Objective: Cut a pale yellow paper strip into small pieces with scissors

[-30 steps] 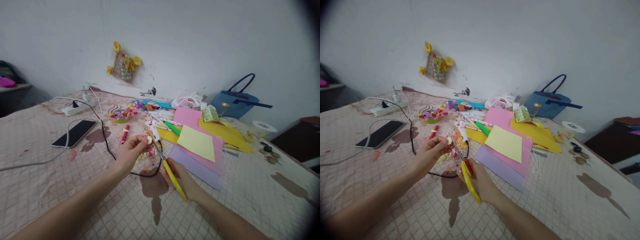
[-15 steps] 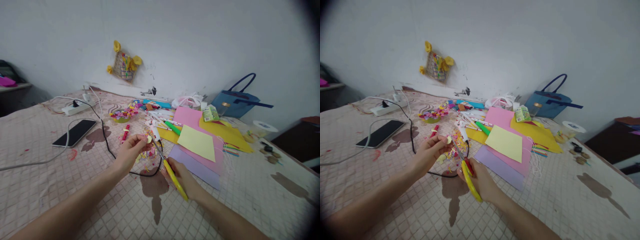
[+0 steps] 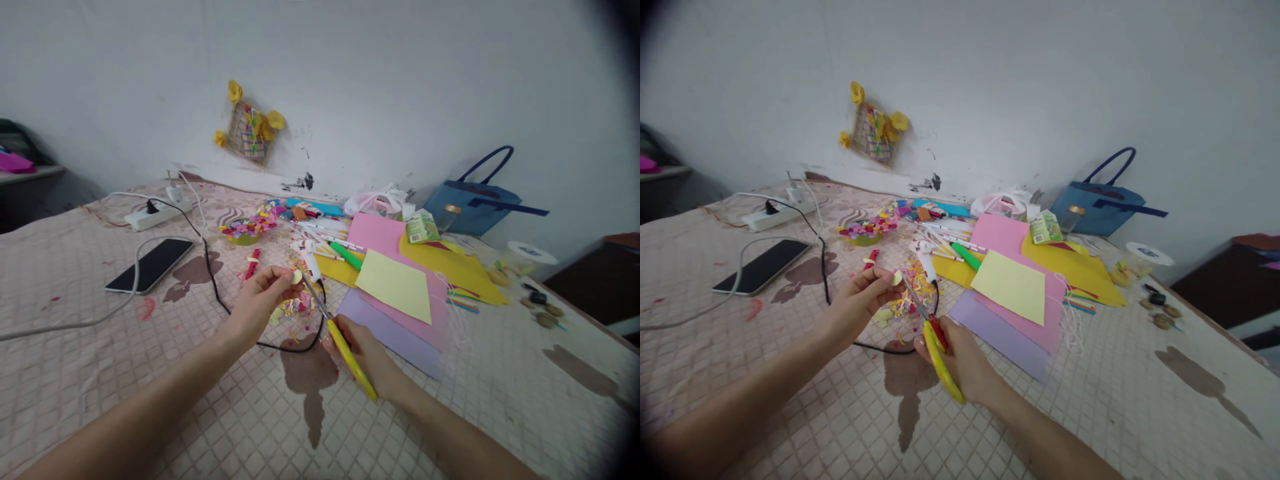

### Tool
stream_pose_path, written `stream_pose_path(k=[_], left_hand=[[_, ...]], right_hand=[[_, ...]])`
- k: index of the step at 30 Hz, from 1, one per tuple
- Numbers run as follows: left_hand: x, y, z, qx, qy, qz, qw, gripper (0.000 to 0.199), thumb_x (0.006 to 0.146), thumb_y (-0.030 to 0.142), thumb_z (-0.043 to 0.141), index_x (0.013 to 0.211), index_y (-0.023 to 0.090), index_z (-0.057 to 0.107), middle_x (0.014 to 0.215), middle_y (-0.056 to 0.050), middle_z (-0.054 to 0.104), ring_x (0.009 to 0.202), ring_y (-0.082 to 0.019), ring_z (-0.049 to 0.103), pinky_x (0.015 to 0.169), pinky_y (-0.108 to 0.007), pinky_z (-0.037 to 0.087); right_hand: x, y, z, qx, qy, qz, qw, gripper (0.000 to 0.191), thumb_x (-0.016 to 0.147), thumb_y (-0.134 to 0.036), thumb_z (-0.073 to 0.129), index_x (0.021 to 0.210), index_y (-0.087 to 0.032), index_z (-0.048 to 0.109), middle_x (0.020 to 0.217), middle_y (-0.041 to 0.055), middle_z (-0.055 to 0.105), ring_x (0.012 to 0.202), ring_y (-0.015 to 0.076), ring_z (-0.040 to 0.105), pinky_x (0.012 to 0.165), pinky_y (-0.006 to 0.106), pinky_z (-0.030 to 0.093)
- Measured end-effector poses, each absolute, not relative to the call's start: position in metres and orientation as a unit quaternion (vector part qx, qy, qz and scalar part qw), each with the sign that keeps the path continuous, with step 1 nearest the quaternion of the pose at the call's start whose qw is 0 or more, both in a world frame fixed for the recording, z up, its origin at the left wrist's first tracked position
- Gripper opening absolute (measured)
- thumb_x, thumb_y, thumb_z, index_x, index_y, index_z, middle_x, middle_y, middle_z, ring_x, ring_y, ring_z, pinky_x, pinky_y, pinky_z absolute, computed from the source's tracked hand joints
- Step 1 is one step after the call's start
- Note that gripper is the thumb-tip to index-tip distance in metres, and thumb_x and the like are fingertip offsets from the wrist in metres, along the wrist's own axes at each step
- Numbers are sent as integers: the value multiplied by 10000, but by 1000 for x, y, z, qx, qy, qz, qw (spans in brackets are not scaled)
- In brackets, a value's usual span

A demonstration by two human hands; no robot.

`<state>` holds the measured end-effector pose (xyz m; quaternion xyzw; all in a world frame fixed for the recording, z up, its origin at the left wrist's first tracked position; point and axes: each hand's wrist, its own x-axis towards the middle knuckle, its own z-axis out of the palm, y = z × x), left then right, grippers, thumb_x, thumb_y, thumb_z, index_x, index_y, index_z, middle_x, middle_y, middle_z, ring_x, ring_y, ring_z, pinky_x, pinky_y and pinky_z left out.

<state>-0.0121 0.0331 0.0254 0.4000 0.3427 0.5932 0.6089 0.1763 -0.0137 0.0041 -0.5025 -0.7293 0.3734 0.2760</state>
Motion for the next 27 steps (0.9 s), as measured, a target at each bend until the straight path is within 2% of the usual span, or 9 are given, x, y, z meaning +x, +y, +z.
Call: stream_pose_path(k=[5,11,27], left_hand=[[-14,35,26,390,336,600,612,168,699,277,691,722,138,600,722,-10,639,697,-123,623,704,-264,501],[-14,33,26,425,346,551,630,181,690,280,705,750,136,613,783,-48,688,715,-134,637,689,-257,492],[-16,35,26,416,345,572,617,162,708,263,690,716,141,584,738,-36,687,673,-120,634,672,-244,490]], right_hand=[[177,-12,1,-496,-734,369,280,260,811,-412,508,720,-188,415,643,-30,452,561,99,367,491,212,299],[176,-12,5,-508,-726,366,285,277,800,-428,509,696,-190,412,612,-33,446,532,95,363,471,209,295],[176,-14,8,-511,-725,371,275,291,802,-448,494,693,-193,405,608,-29,453,527,96,376,455,210,281]])
